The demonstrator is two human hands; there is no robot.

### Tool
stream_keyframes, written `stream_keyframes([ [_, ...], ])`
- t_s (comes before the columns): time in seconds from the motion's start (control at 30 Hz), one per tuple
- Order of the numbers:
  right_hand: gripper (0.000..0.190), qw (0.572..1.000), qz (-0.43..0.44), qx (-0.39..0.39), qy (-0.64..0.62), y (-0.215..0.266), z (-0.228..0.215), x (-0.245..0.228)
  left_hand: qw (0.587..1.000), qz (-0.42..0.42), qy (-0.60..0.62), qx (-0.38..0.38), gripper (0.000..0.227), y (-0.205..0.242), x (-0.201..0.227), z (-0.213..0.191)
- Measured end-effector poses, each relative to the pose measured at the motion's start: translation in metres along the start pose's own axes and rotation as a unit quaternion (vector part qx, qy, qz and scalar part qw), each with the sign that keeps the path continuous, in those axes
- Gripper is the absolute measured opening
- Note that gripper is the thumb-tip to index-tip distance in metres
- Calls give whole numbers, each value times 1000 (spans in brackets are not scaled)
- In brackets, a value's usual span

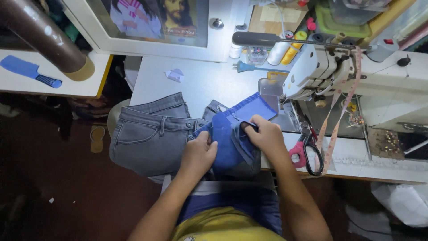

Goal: Repairing a pair of denim jeans by cutting fabric patches and positioning them over damaged areas at a sewing workstation.

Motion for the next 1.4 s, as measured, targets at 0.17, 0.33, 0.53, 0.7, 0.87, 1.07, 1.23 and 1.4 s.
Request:
stream_keyframes([
  [0.17, 32, 998, 21, 30, -56, -5, 3, 22, 988, 35, -147, 20, 23, 1, 7, -11],
  [0.33, 16, 991, -8, 44, 124, -2, 2, 11, 971, 105, -168, 132, 41, -12, 5, -24],
  [0.53, 45, 996, 55, 14, 76, 31, -40, -22, 982, 81, -149, 83, 40, -46, -5, -26],
  [0.7, 43, 996, 79, -19, 34, 37, -32, -22, 983, 93, -151, 41, 37, -48, 13, -20],
  [0.87, 18, 998, 54, 25, 2, 40, -15, -8, 985, 92, -136, 47, 37, -42, 15, -16],
  [1.07, 36, 995, 9, 94, 37, 55, -17, -9, 961, 153, -193, 129, 22, -42, 6, 2],
  [1.23, 36, 955, -272, 101, 59, 96, -30, -42, 973, 169, -152, 32, 18, -58, -5, 14],
  [1.4, 54, 930, -318, 69, 169, 83, 13, -31, 987, 125, -60, -84, 16, -52, 25, -49],
])
Point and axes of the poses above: each hand's wrist, its own y-axis away from the middle knuckle, its own z-axis out of the palm, x = y × z, the point moved 1 cm from there along -y, towards the middle knuckle, and after that the axes turned 13 degrees about -z, right-handed, at the moved point
